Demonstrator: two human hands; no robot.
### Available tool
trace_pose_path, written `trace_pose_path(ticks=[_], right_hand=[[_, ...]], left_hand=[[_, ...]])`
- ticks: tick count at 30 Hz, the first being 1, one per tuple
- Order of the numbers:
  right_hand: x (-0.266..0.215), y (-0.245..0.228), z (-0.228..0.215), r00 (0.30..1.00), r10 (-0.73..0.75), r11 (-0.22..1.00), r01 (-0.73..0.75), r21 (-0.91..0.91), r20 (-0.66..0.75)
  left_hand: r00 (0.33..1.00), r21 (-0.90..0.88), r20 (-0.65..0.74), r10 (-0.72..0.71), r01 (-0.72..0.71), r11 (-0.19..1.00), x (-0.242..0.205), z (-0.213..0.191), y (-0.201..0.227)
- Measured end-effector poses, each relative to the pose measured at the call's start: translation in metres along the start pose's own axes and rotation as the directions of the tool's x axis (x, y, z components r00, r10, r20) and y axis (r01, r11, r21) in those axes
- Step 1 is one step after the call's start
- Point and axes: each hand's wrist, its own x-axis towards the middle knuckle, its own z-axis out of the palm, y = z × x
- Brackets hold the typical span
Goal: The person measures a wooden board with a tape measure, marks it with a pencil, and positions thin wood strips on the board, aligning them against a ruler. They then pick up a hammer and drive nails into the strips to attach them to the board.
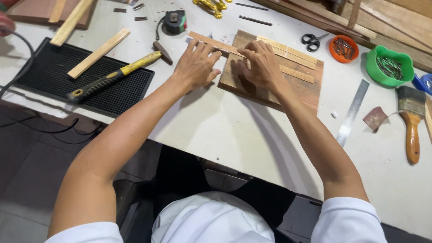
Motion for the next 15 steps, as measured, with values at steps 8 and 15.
trace_pose_path(ticks=[8,15], right_hand=[[0.079,-0.054,0.017,0.982,-0.158,0.987,0.157,0.014,0.107],[0.124,-0.044,0.025,0.976,-0.211,0.977,0.211,0.017,0.060]], left_hand=[[0.974,-0.001,0.041,-0.221,0.221,0.975,-0.043,-0.030,-0.050],[0.980,-0.002,-0.033,-0.198,0.198,0.980,-0.032,-0.041,-0.085]])
